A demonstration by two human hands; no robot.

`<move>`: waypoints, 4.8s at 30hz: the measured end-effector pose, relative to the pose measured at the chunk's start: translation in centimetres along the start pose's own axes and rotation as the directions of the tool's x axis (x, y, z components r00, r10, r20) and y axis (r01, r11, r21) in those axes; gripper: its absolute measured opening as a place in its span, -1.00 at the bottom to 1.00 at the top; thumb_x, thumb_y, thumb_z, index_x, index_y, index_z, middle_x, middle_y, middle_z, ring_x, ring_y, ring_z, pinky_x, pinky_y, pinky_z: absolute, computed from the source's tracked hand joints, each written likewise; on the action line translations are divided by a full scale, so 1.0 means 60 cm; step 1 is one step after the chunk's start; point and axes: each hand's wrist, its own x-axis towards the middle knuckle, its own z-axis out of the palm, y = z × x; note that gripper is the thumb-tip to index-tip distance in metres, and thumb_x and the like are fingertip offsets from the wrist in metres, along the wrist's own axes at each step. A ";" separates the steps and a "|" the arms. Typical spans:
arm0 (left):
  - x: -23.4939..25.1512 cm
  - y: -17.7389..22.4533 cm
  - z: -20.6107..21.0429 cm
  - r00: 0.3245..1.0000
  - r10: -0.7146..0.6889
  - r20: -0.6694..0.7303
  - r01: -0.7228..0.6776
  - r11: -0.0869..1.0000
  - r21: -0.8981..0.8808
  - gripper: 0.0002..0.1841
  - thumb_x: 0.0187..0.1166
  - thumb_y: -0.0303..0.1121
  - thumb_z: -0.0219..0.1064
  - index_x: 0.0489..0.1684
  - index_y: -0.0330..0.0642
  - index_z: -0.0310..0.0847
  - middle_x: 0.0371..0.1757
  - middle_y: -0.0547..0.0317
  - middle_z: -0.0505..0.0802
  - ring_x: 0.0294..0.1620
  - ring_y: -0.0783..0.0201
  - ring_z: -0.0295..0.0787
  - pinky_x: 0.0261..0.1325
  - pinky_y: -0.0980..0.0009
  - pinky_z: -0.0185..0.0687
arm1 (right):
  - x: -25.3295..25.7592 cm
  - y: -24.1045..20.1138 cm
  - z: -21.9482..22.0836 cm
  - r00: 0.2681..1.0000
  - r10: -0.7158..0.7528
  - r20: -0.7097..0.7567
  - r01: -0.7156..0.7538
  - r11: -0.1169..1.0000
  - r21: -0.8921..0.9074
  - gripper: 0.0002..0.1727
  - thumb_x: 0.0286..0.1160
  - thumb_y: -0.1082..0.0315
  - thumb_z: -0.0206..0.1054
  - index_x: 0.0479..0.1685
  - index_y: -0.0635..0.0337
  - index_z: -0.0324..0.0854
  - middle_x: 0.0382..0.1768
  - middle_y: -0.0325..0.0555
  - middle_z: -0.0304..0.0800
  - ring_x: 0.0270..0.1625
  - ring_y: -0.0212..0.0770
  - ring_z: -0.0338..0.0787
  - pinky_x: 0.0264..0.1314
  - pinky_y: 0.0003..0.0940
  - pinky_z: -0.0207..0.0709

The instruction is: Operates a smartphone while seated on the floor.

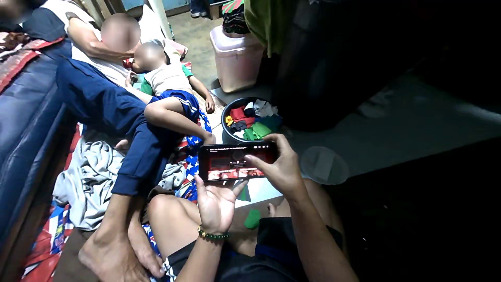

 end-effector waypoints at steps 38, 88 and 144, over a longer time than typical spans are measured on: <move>-0.003 -0.002 0.006 0.998 0.030 -0.047 -0.032 0.998 -0.049 -0.25 0.78 0.32 -0.45 0.57 -0.11 0.22 0.39 -0.19 0.69 0.33 -0.25 0.75 0.21 -0.23 0.73 | -0.062 0.060 0.040 0.738 -0.617 -0.272 0.542 0.783 -0.305 -0.75 0.72 0.14 0.20 0.04 -0.14 0.81 0.65 0.07 0.37 0.85 -0.02 0.07 0.87 -0.07 -0.17; 0.001 -0.002 0.006 0.999 0.048 -0.017 -0.049 0.997 -0.064 -0.26 0.78 0.31 -0.40 0.57 -0.10 0.25 0.39 -0.19 0.70 0.33 -0.27 0.75 0.20 -0.24 0.74 | -0.064 0.068 0.051 0.698 -0.668 -0.258 0.597 0.742 -0.305 -0.73 0.77 0.14 0.17 0.01 -0.09 0.81 0.62 -0.08 0.38 0.82 -0.18 0.08 0.87 -0.19 -0.20; 0.003 -0.003 0.006 0.998 0.051 -0.043 -0.054 0.997 -0.062 -0.22 0.77 0.34 -0.43 0.52 -0.13 0.30 0.37 -0.17 0.72 0.35 -0.25 0.74 0.24 -0.24 0.71 | -0.064 0.076 0.051 0.708 -0.644 -0.291 0.572 0.764 -0.299 -0.71 0.80 0.09 0.13 0.08 -0.14 0.78 0.61 -0.10 0.40 0.82 -0.17 0.09 0.86 -0.16 -0.17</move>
